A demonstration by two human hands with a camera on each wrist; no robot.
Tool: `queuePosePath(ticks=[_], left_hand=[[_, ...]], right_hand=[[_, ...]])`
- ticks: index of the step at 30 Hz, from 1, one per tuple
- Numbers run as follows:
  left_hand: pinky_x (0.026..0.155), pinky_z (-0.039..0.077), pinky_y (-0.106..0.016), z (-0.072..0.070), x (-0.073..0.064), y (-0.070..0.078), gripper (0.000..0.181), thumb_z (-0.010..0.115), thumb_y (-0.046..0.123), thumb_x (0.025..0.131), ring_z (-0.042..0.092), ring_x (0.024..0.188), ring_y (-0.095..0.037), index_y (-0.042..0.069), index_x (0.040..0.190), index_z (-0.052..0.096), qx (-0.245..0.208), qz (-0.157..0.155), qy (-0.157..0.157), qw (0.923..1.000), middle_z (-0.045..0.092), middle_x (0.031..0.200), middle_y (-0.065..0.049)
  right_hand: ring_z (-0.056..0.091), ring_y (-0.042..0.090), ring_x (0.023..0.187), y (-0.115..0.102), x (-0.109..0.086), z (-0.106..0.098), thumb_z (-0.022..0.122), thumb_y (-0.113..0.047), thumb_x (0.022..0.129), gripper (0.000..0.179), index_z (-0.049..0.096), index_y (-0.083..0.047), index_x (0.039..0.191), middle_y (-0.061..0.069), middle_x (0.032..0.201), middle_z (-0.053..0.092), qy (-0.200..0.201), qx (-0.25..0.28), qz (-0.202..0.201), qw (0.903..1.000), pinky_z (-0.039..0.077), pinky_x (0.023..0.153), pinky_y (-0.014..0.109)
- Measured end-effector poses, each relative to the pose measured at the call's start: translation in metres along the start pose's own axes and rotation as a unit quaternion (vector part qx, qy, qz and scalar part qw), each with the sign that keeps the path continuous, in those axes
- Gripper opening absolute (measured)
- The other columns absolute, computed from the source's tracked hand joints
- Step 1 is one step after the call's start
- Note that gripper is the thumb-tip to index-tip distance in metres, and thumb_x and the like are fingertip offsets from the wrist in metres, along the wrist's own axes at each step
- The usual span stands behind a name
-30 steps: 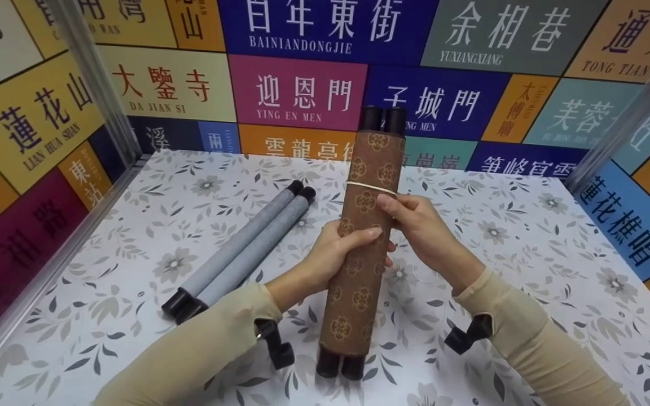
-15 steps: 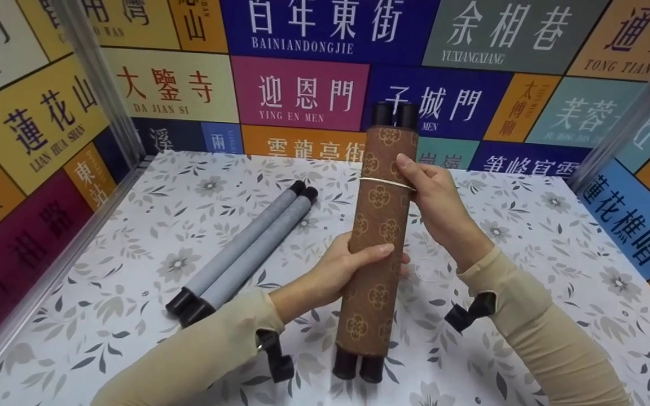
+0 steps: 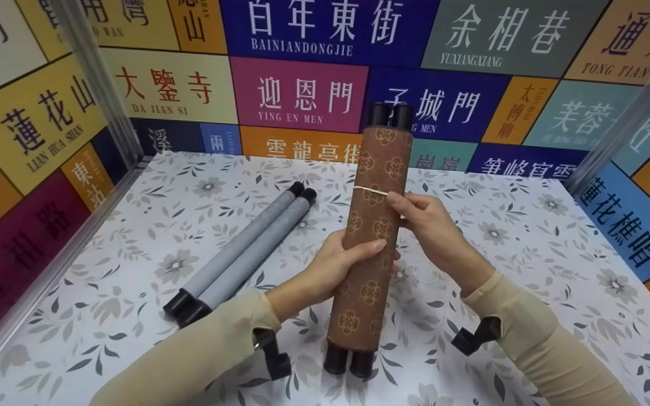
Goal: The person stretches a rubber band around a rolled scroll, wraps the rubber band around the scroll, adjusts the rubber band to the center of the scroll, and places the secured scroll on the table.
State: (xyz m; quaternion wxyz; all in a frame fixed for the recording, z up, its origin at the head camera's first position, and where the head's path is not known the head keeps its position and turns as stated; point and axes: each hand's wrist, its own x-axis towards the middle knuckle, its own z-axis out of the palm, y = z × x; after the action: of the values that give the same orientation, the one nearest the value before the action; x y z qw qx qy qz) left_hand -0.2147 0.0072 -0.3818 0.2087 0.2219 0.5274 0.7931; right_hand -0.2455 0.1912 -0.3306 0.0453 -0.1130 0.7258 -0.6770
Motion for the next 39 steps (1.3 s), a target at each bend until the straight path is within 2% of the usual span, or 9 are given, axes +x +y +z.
queuePosePath(ticks=[5,8,12,17,21,24,29,34,39], left_hand=[[0.083,0.06,-0.041,0.003,-0.002,0.0,0.034,0.061,0.019,0.095,0.075,0.086,-0.022,0.002,0.124,0.055,0.007,-0.008,-0.002,0.9999,0.074,0.101,-0.014],[0.084,0.06,-0.041,0.004,-0.002,-0.001,0.033,0.061,0.018,0.095,0.075,0.087,-0.022,0.002,0.124,0.055,0.011,-0.007,-0.002,0.9999,0.074,0.103,-0.015],[0.082,0.06,-0.039,0.001,0.0,-0.001,0.032,0.059,0.018,0.097,0.075,0.087,-0.022,0.001,0.124,0.056,0.009,0.005,0.001,0.9999,0.073,0.102,-0.012],[0.08,0.06,-0.036,-0.001,0.003,0.003,0.032,0.057,0.018,0.098,0.075,0.087,-0.02,0.0,0.125,0.059,0.012,0.021,0.001,0.9997,0.074,0.102,-0.009],[0.081,0.061,-0.038,0.001,0.002,0.004,0.034,0.058,0.019,0.098,0.075,0.089,-0.022,0.001,0.127,0.057,0.023,0.011,-0.008,0.9996,0.074,0.107,-0.013],[0.083,0.06,-0.041,0.004,0.002,0.004,0.036,0.059,0.023,0.097,0.075,0.092,-0.024,0.004,0.128,0.055,0.036,0.0,-0.013,0.9993,0.072,0.11,-0.017],[0.086,0.059,-0.042,0.008,0.0,0.001,0.04,0.062,0.023,0.095,0.074,0.098,-0.025,0.009,0.131,0.052,0.03,-0.008,-0.034,0.9989,0.071,0.116,-0.019],[0.089,0.059,-0.043,0.01,-0.001,-0.007,0.043,0.064,0.016,0.094,0.074,0.097,-0.026,0.01,0.133,0.047,0.007,-0.014,-0.056,0.9983,0.072,0.112,-0.019],[0.084,0.06,-0.04,0.004,0.001,-0.005,0.036,0.062,0.014,0.095,0.074,0.09,-0.021,0.003,0.128,0.055,0.023,0.013,-0.017,0.9995,0.073,0.103,-0.014]], right_hand=[[0.062,0.01,0.099,-0.016,0.009,-0.008,0.055,-0.032,0.101,0.03,0.075,-0.017,0.083,-0.007,0.094,0.07,0.02,0.035,-0.029,0.9988,0.047,0.099,0.035],[0.065,0.009,0.092,-0.017,0.011,-0.009,0.058,-0.028,0.1,0.027,0.075,-0.017,0.081,-0.008,0.087,0.071,0.024,0.026,-0.037,0.9987,0.049,0.097,0.032],[0.069,0.011,0.093,-0.006,0.004,-0.003,0.061,-0.025,0.098,0.02,0.076,-0.012,0.094,-0.006,0.087,0.075,0.01,-0.01,-0.023,0.9996,0.047,0.1,0.031],[0.068,0.013,0.098,0.008,-0.009,0.004,0.062,-0.024,0.097,0.024,0.073,-0.004,0.106,-0.006,0.092,0.075,-0.009,-0.05,0.005,0.9987,0.047,0.101,0.03],[0.065,0.013,0.104,0.003,-0.007,0.002,0.055,-0.027,0.1,0.028,0.072,-0.005,0.1,-0.004,0.096,0.073,-0.015,-0.003,-0.008,0.9999,0.043,0.108,0.034],[0.065,0.015,0.103,-0.007,-0.001,0.001,0.053,-0.027,0.101,0.028,0.071,-0.005,0.101,-0.002,0.097,0.072,-0.009,0.031,-0.016,0.9993,0.044,0.106,0.036],[0.068,0.015,0.094,-0.019,0.003,0.0,0.061,-0.025,0.097,0.024,0.071,-0.004,0.101,-0.001,0.091,0.074,0.024,0.031,-0.026,0.9989,0.049,0.095,0.032],[0.068,0.013,0.09,-0.016,0.003,-0.003,0.062,-0.026,0.097,0.023,0.071,-0.005,0.099,0.0,0.09,0.074,0.037,0.044,-0.033,0.9978,0.051,0.091,0.03],[0.07,0.015,0.09,0.0,-0.007,0.007,0.064,-0.021,0.095,0.021,0.069,-0.004,0.106,-0.001,0.092,0.075,-0.01,0.006,0.006,0.9999,0.054,0.09,0.03]])
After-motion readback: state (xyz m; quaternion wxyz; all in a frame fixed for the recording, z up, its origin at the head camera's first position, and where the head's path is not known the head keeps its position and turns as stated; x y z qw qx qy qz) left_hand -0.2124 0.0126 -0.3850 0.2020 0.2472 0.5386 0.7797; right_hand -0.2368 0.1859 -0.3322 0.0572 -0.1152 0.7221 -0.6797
